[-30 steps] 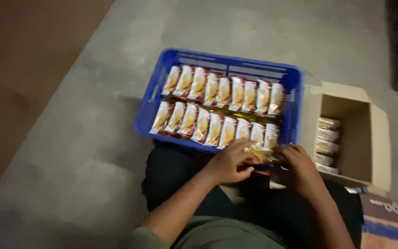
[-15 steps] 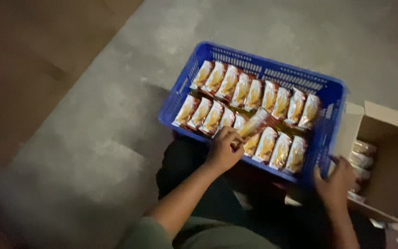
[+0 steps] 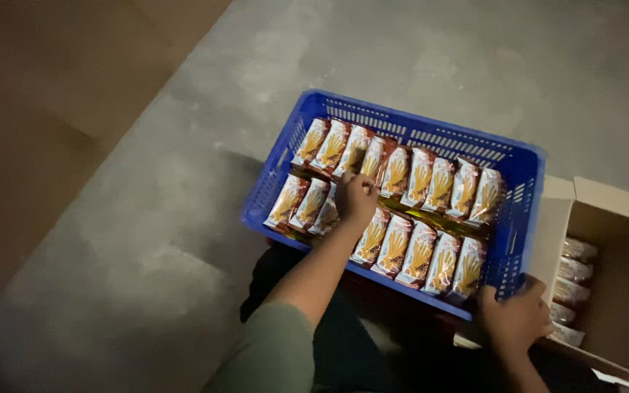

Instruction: The person transfers individually wrapped snack bars from a blue plastic basket into a cardboard box. They pick up the bars one by one and place them neatly in rows inside the box.

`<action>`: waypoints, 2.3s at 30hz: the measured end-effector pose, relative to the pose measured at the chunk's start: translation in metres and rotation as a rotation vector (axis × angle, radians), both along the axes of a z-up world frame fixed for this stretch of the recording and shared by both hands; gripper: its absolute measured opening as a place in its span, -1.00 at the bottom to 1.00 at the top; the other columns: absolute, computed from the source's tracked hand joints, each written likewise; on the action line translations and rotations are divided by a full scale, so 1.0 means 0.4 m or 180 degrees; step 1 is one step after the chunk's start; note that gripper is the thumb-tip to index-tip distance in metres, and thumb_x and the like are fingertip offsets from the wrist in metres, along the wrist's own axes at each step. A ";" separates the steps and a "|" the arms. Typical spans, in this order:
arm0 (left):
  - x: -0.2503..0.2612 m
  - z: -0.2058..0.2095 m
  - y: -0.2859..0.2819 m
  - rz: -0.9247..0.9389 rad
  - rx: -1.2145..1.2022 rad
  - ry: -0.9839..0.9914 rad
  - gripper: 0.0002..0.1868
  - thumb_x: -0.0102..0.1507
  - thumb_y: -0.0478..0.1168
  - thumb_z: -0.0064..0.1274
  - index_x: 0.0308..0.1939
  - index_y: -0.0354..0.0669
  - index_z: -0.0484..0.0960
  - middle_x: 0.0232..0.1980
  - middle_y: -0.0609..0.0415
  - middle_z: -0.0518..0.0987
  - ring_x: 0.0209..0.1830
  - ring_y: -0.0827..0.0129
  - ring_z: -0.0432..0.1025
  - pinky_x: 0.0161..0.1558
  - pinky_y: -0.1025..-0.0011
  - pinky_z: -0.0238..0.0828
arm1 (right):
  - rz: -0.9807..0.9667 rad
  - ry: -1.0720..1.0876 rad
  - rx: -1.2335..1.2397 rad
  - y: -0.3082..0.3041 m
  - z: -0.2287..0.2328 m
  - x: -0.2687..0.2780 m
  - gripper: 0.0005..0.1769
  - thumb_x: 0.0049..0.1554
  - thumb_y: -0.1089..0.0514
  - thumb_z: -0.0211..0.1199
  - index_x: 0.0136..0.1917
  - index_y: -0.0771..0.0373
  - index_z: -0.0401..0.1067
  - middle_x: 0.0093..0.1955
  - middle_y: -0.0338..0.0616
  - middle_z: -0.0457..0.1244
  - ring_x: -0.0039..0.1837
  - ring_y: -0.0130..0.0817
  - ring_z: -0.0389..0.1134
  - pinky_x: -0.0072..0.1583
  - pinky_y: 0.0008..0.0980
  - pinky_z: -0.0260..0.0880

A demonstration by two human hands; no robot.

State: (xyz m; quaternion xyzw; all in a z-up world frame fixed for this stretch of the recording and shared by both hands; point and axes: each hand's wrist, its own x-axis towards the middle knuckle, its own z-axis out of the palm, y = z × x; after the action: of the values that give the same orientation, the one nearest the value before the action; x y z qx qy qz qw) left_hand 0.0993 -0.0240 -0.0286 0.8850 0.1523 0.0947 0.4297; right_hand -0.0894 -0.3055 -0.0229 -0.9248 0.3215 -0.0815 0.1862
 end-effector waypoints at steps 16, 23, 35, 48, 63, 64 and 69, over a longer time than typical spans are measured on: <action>0.106 -0.118 -0.021 -0.0722 0.0964 -0.0431 -0.41 0.20 -0.20 0.32 0.31 -0.06 0.51 0.16 -0.18 0.48 0.16 -0.08 0.32 0.00 0.07 0.42 | 0.0204 0.0005 -0.0177 -0.005 0.004 -0.006 -0.24 0.03 -0.09 0.26 0.36 0.44 0.33 0.07 0.44 0.32 0.13 0.43 0.32 0.17 0.27 0.20; 0.120 -0.132 -0.037 -0.0589 0.1272 0.0028 -0.47 0.27 -0.16 0.19 0.31 0.00 0.45 0.26 -0.10 0.39 0.22 -0.02 0.24 0.19 0.08 0.26 | 0.0247 0.0049 -0.0150 -0.007 0.008 -0.005 -0.21 0.02 -0.08 0.26 0.37 0.51 0.34 0.11 0.46 0.32 0.16 0.43 0.32 0.21 0.22 0.21; 0.134 -0.170 -0.042 -0.0977 0.1866 0.0686 -0.29 0.46 0.02 -0.38 0.65 -0.05 -0.15 0.72 0.10 -0.26 0.68 -0.18 -0.41 0.56 -0.12 -0.51 | 0.0163 0.0060 0.0013 -0.012 0.002 -0.009 -0.23 0.02 -0.09 0.31 0.33 0.50 0.33 0.01 0.31 0.38 0.04 0.33 0.40 0.15 0.18 0.29; 0.141 -0.104 -0.042 -0.0970 0.1556 0.0270 -0.34 0.40 -0.03 -0.31 0.57 -0.16 0.13 0.68 -0.05 -0.03 0.63 -0.39 -0.26 0.55 -0.20 -0.41 | 0.0248 -0.0181 -0.0007 -0.005 0.005 -0.002 -0.29 0.04 0.00 0.26 0.33 0.52 0.31 0.02 0.43 0.35 0.05 0.41 0.37 0.12 0.21 0.30; -0.316 0.147 -0.096 -0.2813 0.0351 0.0979 -0.65 0.36 0.02 -0.09 0.08 -0.03 0.65 0.04 -0.08 0.69 0.14 -0.03 0.55 0.14 0.03 0.47 | 0.0242 -0.0268 0.0088 -0.009 -0.014 -0.009 -0.40 0.10 -0.04 0.32 0.28 0.31 0.29 0.01 0.32 0.33 0.13 0.42 0.36 0.19 0.30 0.24; -0.341 0.154 -0.092 -0.2761 0.0533 0.1066 -0.65 0.35 -0.04 -0.11 0.08 -0.06 0.65 0.05 -0.16 0.68 0.14 -0.14 0.53 0.14 -0.05 0.45 | 0.0385 -0.0494 0.0221 -0.021 -0.047 -0.015 -0.43 0.14 -0.05 0.29 0.30 0.27 0.27 0.05 0.31 0.31 0.18 0.41 0.32 0.26 0.31 0.14; -0.340 0.112 -0.119 -0.2853 0.1390 0.0653 -0.67 0.35 0.05 -0.12 -0.11 0.04 0.71 -0.18 -0.04 0.70 -0.09 -0.10 0.59 -0.05 -0.04 0.50 | 0.0501 -0.1156 0.0667 -0.093 -0.026 -0.104 -0.53 0.13 0.25 0.10 0.32 0.17 0.22 0.27 0.08 0.14 0.42 0.23 0.05 0.46 0.25 -0.31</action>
State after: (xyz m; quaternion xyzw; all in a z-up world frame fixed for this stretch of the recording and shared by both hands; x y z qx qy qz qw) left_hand -0.0366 -0.0714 0.0164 0.9373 -0.2244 -0.1567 0.2159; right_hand -0.1309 -0.3429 -0.0334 -0.8928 0.2163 -0.1980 0.3420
